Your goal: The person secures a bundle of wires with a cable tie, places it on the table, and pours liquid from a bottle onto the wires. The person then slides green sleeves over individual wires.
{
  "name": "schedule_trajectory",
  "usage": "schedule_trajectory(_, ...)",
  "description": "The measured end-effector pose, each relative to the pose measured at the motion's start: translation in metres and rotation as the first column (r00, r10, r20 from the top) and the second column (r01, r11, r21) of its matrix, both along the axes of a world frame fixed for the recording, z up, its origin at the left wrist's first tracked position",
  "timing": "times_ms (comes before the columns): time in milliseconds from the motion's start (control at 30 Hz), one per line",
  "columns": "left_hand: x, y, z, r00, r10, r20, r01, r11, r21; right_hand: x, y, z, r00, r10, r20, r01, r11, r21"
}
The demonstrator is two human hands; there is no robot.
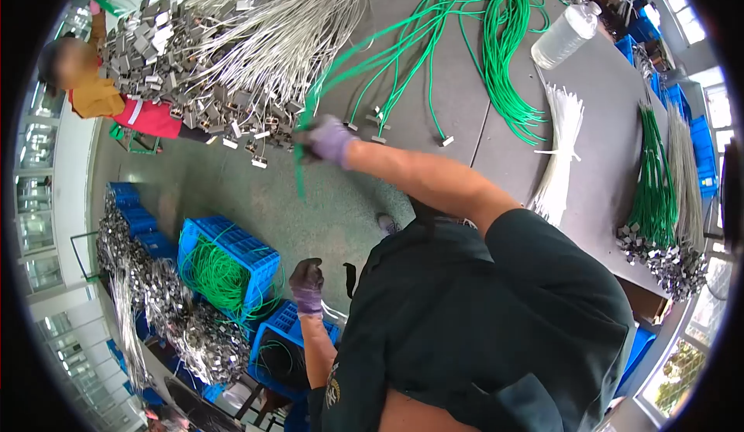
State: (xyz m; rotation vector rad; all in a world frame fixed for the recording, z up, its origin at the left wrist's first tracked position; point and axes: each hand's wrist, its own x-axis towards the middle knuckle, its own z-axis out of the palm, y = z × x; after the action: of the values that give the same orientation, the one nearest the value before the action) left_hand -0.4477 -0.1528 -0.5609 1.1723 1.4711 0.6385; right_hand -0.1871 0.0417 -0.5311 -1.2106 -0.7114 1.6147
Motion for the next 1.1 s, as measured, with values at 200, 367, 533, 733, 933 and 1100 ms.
schedule_trajectory(200,0.007,0.023,0.009,0.990,0.034,0.139,-0.096,0.878,0.468,-0.031,0.004,0.156,0.938,0.238,0.250,-0.328,0.843,0.427)
schedule_trajectory(367,0.031,0.050,0.005,0.996,-0.064,-0.058,0.079,0.948,0.308,0.023,0.028,0.088,0.931,-0.021,0.365,-0.198,0.810,0.553)
schedule_trajectory(533,0.063,0.063,-0.028,0.986,-0.162,-0.045,0.166,0.982,0.091,0.084,0.001,0.016,0.984,0.031,0.177,-0.043,0.997,0.064)
schedule_trajectory(733,0.101,0.080,-0.002,0.963,-0.260,0.074,0.258,0.966,0.031,0.099,-0.017,0.030,0.955,0.077,0.285,-0.094,0.994,0.048)
schedule_trajectory(933,0.142,0.099,0.021,0.927,-0.349,0.135,0.281,0.888,0.364,0.197,0.012,0.108,0.894,-0.232,0.383,0.085,0.928,0.363)
schedule_trajectory(1100,0.165,0.109,-0.009,0.968,-0.209,0.141,0.214,0.977,-0.020,0.253,0.053,-0.032,0.929,-0.162,0.331,0.187,0.981,-0.045)
